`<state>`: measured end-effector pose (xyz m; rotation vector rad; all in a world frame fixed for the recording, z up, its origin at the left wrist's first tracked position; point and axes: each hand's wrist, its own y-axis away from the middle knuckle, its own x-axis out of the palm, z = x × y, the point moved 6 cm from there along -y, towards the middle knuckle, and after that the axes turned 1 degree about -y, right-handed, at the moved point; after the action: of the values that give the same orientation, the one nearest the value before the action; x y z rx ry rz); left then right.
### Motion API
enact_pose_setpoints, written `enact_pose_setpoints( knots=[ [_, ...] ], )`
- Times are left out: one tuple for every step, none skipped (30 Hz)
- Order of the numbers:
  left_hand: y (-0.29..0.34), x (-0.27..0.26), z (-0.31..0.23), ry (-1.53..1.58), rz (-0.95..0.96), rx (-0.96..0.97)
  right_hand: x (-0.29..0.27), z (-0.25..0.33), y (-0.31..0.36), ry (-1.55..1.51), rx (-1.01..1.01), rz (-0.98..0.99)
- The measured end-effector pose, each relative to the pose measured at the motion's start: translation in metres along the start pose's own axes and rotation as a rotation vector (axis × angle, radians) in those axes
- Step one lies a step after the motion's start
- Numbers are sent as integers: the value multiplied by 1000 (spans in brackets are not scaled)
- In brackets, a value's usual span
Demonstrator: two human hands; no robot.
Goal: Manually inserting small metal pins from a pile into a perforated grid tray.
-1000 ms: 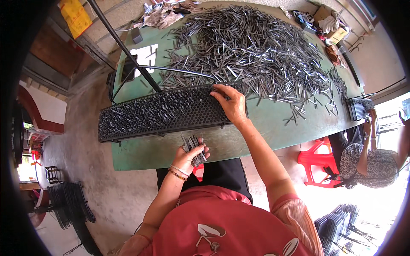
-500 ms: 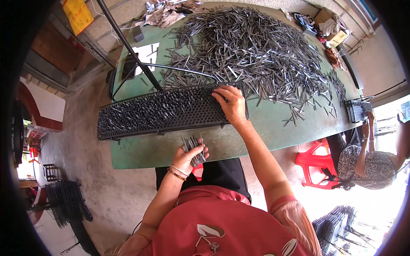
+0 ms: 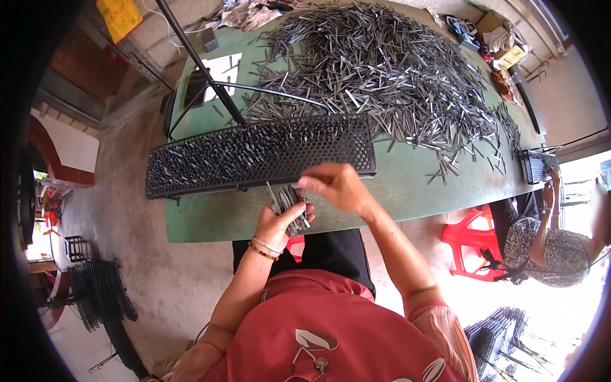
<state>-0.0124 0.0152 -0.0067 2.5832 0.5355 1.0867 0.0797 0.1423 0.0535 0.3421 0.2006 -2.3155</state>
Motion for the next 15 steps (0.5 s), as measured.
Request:
enact_pose_setpoints(
  knots=[
    [-1,3,-3,-10,21,40,8,-1,6,19,62,63],
    [-3,3,-1,-28,15,20,12,-4,10,39,125,125],
    [-3,5,0,-25,23,10,10,-3,10,42,126,118],
    [-3,5,2,-14,37,9,6,-5,10,-64,151,86],
    [-3,5,4,-25,34,-3,2,-10,10,-152,214,50],
    [-3,3,9,26,9,-62,-7,-12,7,-236,202,-3],
    [-2,1,13,77,-17,-120,-14,-14,2,-236,201,-7],
    [-2,0,17,72,-29,-173,-33,-12,-3,-109,108,-193],
    [-2,0,18,71,-29,-175,-50,-9,-7,20,15,-376],
    [-1,0,21,84,-31,-217,-57,-13,-15,19,17,-377],
    [0,1,22,121,-16,-242,-67,-12,-23,98,-53,-445],
    [-1,1,23,92,-31,-258,-75,-11,-28,188,-109,-516],
    [-1,4,25,115,6,-285,-77,-14,-32,175,-125,-516],
    [0,7,26,139,43,-312,-77,-14,-36,227,-172,-515],
    [0,7,26,136,43,-311,-77,-14,-39,278,-219,-514]
  ],
)
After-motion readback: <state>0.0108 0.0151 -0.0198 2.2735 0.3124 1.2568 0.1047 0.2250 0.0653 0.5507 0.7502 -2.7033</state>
